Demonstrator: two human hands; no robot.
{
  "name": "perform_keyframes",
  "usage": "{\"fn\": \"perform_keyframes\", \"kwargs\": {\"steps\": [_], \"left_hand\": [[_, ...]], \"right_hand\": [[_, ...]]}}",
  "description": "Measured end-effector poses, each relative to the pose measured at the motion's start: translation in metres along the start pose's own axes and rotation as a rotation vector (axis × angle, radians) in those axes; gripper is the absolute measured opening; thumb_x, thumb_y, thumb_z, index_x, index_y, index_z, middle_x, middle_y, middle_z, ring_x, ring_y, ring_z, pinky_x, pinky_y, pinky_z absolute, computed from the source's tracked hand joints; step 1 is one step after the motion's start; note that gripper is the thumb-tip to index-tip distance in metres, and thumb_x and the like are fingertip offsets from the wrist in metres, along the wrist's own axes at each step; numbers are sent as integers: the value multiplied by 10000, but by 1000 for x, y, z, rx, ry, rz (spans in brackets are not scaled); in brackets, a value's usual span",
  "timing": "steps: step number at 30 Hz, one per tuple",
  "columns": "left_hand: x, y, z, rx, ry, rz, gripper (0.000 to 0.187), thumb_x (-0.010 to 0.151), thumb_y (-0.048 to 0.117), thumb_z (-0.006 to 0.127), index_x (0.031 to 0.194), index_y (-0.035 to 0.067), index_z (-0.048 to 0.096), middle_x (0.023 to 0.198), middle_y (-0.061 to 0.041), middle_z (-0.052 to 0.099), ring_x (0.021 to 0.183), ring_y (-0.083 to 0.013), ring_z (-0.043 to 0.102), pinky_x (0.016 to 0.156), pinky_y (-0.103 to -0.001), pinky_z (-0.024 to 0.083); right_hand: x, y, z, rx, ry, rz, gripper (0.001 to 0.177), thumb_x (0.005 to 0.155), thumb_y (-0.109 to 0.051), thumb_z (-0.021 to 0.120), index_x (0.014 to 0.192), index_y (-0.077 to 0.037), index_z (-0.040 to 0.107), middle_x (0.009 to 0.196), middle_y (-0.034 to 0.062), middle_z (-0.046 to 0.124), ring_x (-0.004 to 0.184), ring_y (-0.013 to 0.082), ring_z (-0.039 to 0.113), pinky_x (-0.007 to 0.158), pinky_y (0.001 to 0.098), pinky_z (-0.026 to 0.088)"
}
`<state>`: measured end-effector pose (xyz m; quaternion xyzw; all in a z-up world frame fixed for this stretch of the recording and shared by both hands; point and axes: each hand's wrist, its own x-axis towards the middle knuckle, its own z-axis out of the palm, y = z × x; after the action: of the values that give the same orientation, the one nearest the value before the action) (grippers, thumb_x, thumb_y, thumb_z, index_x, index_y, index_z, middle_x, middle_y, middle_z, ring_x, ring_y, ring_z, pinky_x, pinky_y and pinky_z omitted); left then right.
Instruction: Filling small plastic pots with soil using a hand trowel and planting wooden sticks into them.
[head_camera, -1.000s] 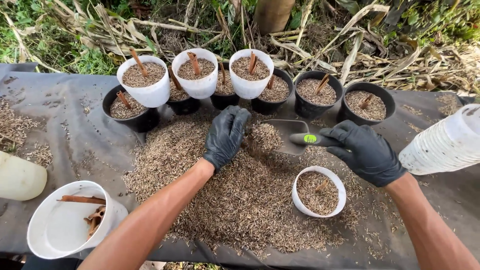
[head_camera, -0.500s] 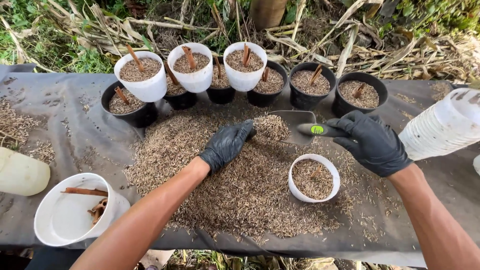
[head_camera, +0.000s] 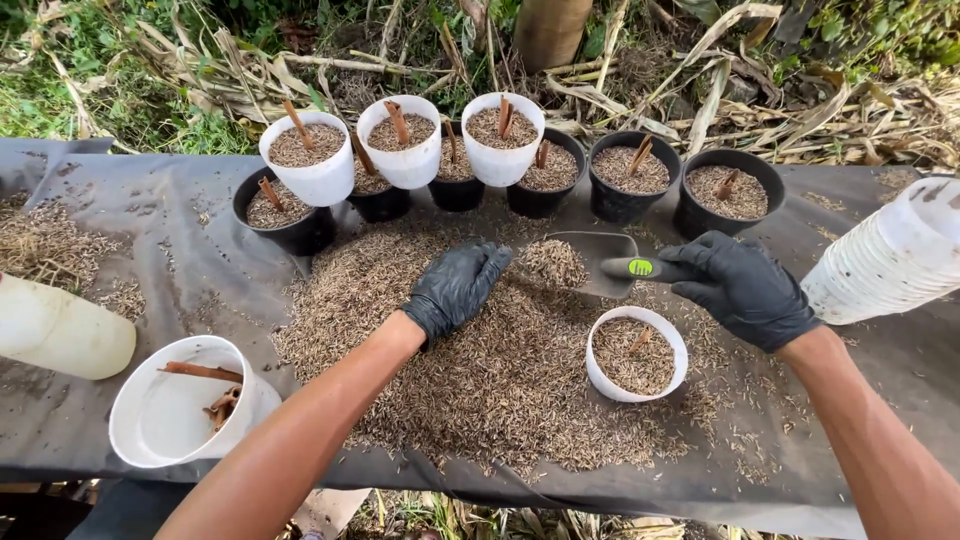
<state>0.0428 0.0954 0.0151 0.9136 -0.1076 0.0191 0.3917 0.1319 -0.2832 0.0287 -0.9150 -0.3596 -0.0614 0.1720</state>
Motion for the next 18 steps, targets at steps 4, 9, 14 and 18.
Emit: {"fn": "perform_keyframes", "kwargs": {"steps": [4, 9, 14, 18], "left_hand": [[0, -6, 5, 40, -3, 20, 643, 1030, 590, 219, 724, 135, 555, 618, -95, 542, 581, -248, 544, 720, -436, 511], [6, -11, 7, 86, -39, -42, 709, 1007, 620, 172, 744, 125, 606, 576, -112, 523, 541, -279, 549, 658, -448, 507], [10, -3, 2, 33, 46, 14, 571, 1060, 513, 285, 791, 127, 609, 644, -100, 569, 573, -266, 567, 603, -420, 457], [20, -8, 15, 11, 45, 103, 600, 1066, 496, 284, 803, 80, 626, 681, -135, 634, 611, -290, 617, 673, -443, 521]], "right_hand": [[3, 7, 1, 53, -49, 69, 486, 850, -257, 775, 1327, -199, 703, 1071, 40, 714, 937, 249, 668, 831, 379, 508], [1, 3, -1, -50, -121, 177, 468, 879, -322, 739, 1336, -234, 691, 1084, 32, 706, 951, 280, 670, 825, 406, 511], [2, -4, -7, -142, -107, 99, 387, 974, -375, 612, 1316, -213, 689, 1004, 76, 682, 866, 286, 670, 729, 432, 542], [-7, 12, 2, -198, -8, 33, 390, 944, -365, 676, 1300, -209, 711, 1074, 67, 727, 924, 323, 712, 755, 452, 550]]}}
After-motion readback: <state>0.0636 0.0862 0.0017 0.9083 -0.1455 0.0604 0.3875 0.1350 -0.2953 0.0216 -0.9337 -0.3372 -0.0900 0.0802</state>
